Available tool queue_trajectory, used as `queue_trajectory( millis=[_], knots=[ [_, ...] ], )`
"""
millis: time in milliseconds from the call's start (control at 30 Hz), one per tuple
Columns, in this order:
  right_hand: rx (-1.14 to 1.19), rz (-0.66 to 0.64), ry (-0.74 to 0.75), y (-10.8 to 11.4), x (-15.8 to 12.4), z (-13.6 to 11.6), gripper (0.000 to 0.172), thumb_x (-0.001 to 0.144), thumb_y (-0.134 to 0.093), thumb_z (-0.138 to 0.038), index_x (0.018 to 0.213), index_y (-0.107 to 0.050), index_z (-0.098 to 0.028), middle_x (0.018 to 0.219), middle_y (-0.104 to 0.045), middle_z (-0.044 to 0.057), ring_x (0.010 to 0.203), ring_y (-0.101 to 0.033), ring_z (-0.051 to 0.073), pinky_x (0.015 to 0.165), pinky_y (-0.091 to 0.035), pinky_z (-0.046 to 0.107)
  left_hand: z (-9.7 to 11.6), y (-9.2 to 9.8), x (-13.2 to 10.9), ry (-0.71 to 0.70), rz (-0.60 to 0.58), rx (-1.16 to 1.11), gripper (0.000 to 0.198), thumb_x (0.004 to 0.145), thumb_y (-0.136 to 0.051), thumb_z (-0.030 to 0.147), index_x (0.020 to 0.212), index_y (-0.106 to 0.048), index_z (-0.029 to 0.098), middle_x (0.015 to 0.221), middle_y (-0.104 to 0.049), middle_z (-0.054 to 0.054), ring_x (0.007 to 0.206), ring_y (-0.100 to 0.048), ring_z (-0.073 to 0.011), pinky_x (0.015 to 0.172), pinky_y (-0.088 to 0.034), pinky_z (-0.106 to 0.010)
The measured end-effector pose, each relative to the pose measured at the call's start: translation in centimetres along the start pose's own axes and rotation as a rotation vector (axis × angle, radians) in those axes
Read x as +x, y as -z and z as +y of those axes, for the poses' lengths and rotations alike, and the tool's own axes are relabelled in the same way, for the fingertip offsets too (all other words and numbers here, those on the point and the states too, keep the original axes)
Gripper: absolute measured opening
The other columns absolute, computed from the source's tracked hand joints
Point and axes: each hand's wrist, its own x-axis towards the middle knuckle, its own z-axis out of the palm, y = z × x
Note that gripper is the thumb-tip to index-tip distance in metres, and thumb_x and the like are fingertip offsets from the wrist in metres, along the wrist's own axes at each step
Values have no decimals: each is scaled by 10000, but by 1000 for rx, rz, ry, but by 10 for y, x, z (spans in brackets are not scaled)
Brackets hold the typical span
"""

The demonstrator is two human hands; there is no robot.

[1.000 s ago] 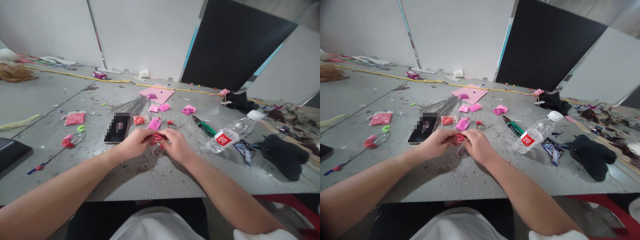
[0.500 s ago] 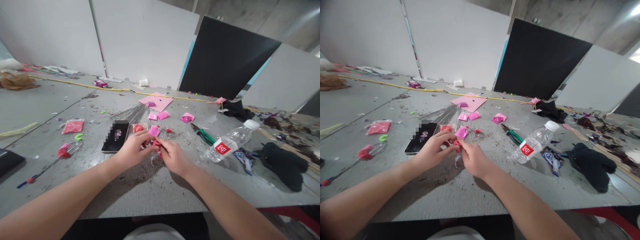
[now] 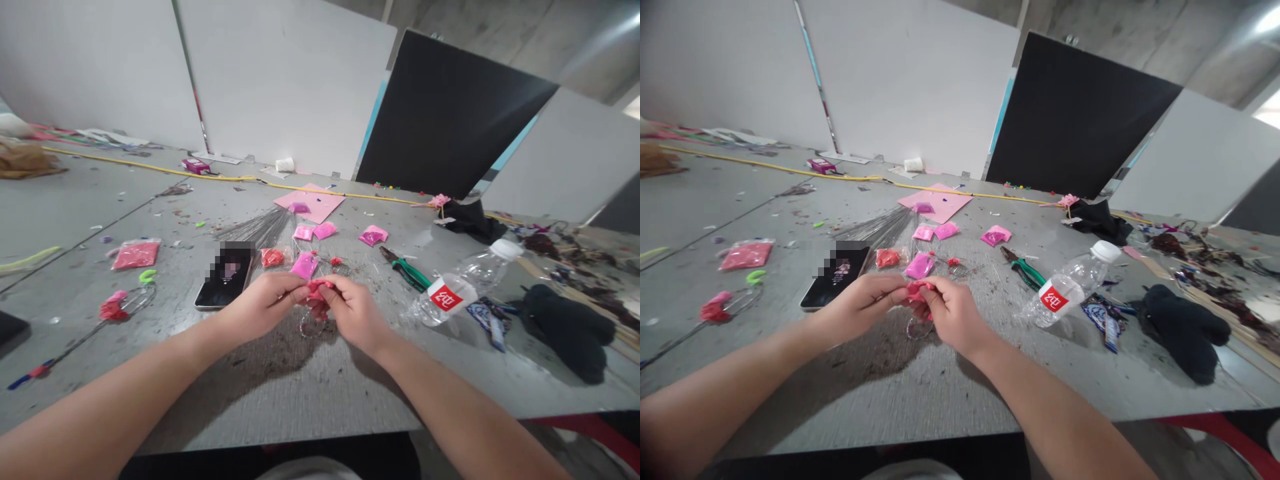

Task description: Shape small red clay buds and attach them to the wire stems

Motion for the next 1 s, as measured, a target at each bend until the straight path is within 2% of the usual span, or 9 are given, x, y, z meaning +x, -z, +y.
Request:
queue_trajectory(
  millis=[133,267,433,500,567,667,767,867,1000],
  knots=[
    [128,-47,-43,0,3,5,299,1028,-575,-334,1265,-705,-206,1115,-797,88,890,-798,175,801,-705,340,-5,2,0,-67,148,246,245,964,-700,390,1058,-732,166,915,-731,-60,809,-641,-186,746,-501,-310],
    [222,-167,-69,-4,1,7,427,1030,-566,-278,1455,-604,-264,1351,-726,85,1068,-780,188,1015,-657,433,-3,-4,-3,-16,293,214,211,951,-711,361,1018,-753,166,915,-745,-67,810,-673,-183,731,-549,-297],
    [-57,-238,79,-3,-3,-3,506,1038,-523,-214,1541,-493,-266,1445,-672,105,1144,-745,206,1045,-623,432,2,-12,-8,173,379,53,347,901,-765,382,1183,-735,181,969,-783,-70,799,-715,-186,549,-532,-227],
    [-226,-225,146,-1,-4,-8,438,1038,-496,-192,1472,-551,-221,1337,-729,120,1114,-743,223,1003,-613,416,3,-12,-9,178,382,11,311,888,-778,353,1150,-749,187,941,-794,-55,793,-722,-182,561,-530,-220],
    [-334,-178,187,0,-5,-11,284,1043,-488,-216,1277,-648,-194,1087,-790,96,916,-752,205,833,-609,345,4,-10,-8,137,335,19,170,915,-747,324,999,-774,180,860,-786,-34,756,-705,-164,617,-526,-224],
    [-401,-117,199,2,-5,-11,213,1058,-509,-336,963,-639,-196,803,-742,36,686,-674,162,643,-499,279,6,-7,-6,48,198,45,281,1019,-606,311,819,-730,158,705,-704,1,637,-610,-111,609,-457,-214],
    [-456,-86,171,3,-4,-8,333,1071,-482,-420,840,-579,-201,716,-700,25,643,-635,155,625,-433,278,7,-4,-5,-41,97,32,365,1088,-464,285,825,-680,151,696,-656,10,622,-564,-90,602,-418,-208],
    [-438,-90,84,4,-3,-7,375,1092,-410,-421,810,-537,-209,675,-674,19,619,-618,150,623,-417,277,5,-3,-5,-119,32,105,340,1092,-441,261,873,-679,153,772,-669,-13,686,-584,-110,650,-435,-234],
    [-360,-190,26,5,-1,-6,305,1094,-392,-353,859,-528,-214,733,-688,19,661,-637,149,647,-450,272,-4,-5,-7,-100,92,257,223,1038,-563,282,967,-726,147,874,-711,-63,785,-640,-173,710,-495,-290]
  ],
)
